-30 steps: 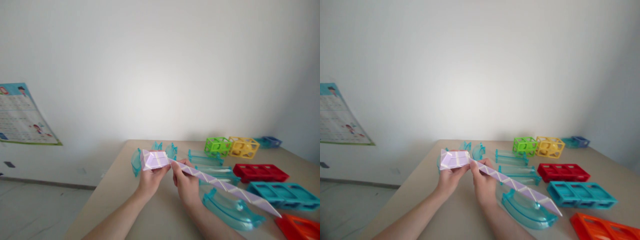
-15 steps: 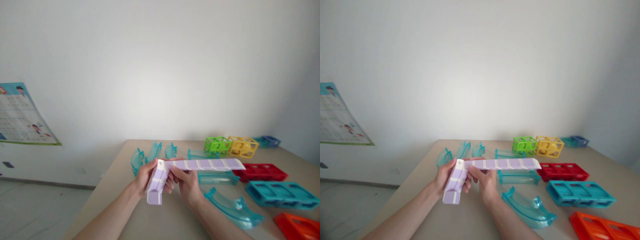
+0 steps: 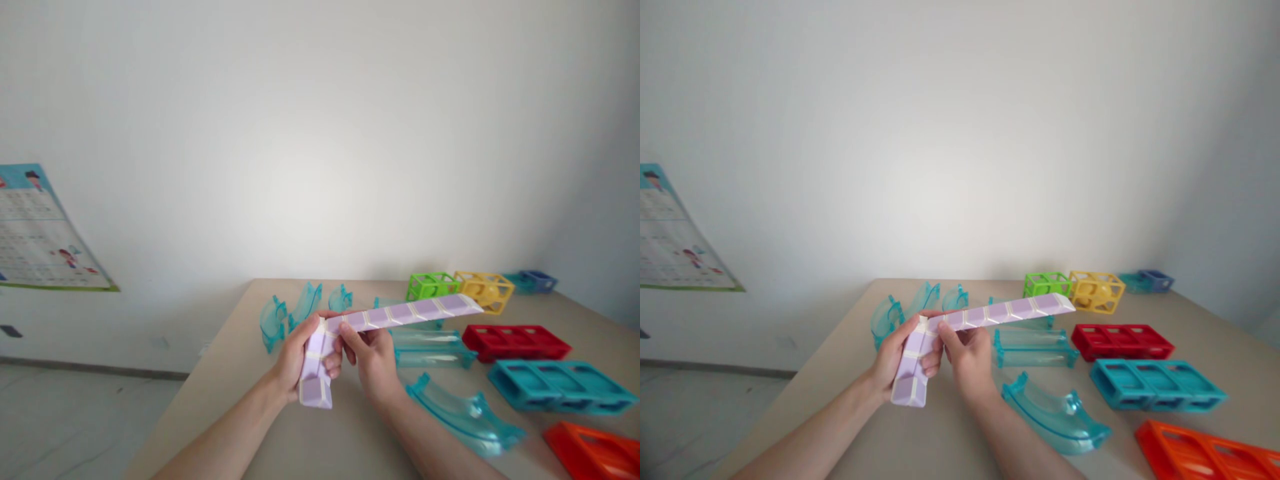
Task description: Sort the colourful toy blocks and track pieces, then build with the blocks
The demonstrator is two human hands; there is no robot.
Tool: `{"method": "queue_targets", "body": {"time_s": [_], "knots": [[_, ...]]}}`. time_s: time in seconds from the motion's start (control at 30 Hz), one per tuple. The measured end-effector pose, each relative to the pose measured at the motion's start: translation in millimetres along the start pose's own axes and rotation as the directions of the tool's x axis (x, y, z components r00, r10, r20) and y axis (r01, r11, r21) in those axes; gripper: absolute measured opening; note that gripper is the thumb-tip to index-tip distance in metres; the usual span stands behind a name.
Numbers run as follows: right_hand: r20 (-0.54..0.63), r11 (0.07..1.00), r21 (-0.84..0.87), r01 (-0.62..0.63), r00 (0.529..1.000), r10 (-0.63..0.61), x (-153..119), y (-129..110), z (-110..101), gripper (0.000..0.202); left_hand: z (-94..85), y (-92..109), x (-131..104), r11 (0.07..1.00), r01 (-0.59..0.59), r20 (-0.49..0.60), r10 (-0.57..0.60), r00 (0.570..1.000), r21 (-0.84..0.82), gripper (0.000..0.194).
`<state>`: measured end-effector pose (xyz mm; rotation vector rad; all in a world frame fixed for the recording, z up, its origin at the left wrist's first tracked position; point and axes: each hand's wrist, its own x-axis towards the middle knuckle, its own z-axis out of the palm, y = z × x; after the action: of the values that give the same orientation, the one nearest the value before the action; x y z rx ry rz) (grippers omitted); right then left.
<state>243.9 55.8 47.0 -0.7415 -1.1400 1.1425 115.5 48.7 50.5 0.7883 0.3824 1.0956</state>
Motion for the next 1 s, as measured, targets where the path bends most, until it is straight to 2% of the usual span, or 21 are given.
{"method": "queue_targets", "body": {"time_s": [0.23, 0.33, 0.43, 0.63, 0.73, 0.87, 1.0], "knots": [[-0.032, 0.998, -0.054, 0.033, 0.999, -0.035, -5.8, 3.4, 5.6, 0.026, -0.9, -6.2, 2.5, 0.978, -0.141, -0.106, 0.159, 0.982, 0.156, 0.038], [0.021, 0.998, -0.031, 0.050, 0.999, -0.049, -6.5, 5.8, 5.9, 0.026, -2.1, -8.0, 3.5, 0.955, -0.206, -0.092, 0.230, 0.969, 0.215, 0.041], [0.019, 0.996, -0.048, 0.070, 0.997, -0.069, -5.5, 7.2, 3.6, 0.027, -3.2, -9.1, 3.8, 0.932, -0.254, -0.093, 0.285, 0.954, 0.259, 0.041], [-0.025, 0.968, -0.220, 0.117, 0.992, -0.126, -9.7, 3.6, 1.6, 0.030, -4.1, -10.6, 2.2, 0.858, -0.309, -0.090, 0.375, 0.923, 0.410, 0.041], [-0.028, 0.950, -0.286, 0.127, 0.990, -0.141, -12.5, 0.9, 2.4, 0.030, -3.3, -9.7, 2.4, 0.845, -0.288, -0.096, 0.367, 0.925, 0.450, 0.038], [0.006, 0.966, -0.248, 0.077, 0.997, -0.078, -12.7, -3.3, 4.0, 0.029, -2.9, -6.8, 4.0, 0.869, -0.190, -0.129, 0.276, 0.952, 0.457, 0.034], [0.003, 0.979, -0.201, 0.019, 1.000, -0.019, -10.9, -8.7, 6.3, 0.031, -2.2, -4.7, 3.0, 0.845, -0.155, -0.161, 0.272, 0.949, 0.512, 0.028]]}}
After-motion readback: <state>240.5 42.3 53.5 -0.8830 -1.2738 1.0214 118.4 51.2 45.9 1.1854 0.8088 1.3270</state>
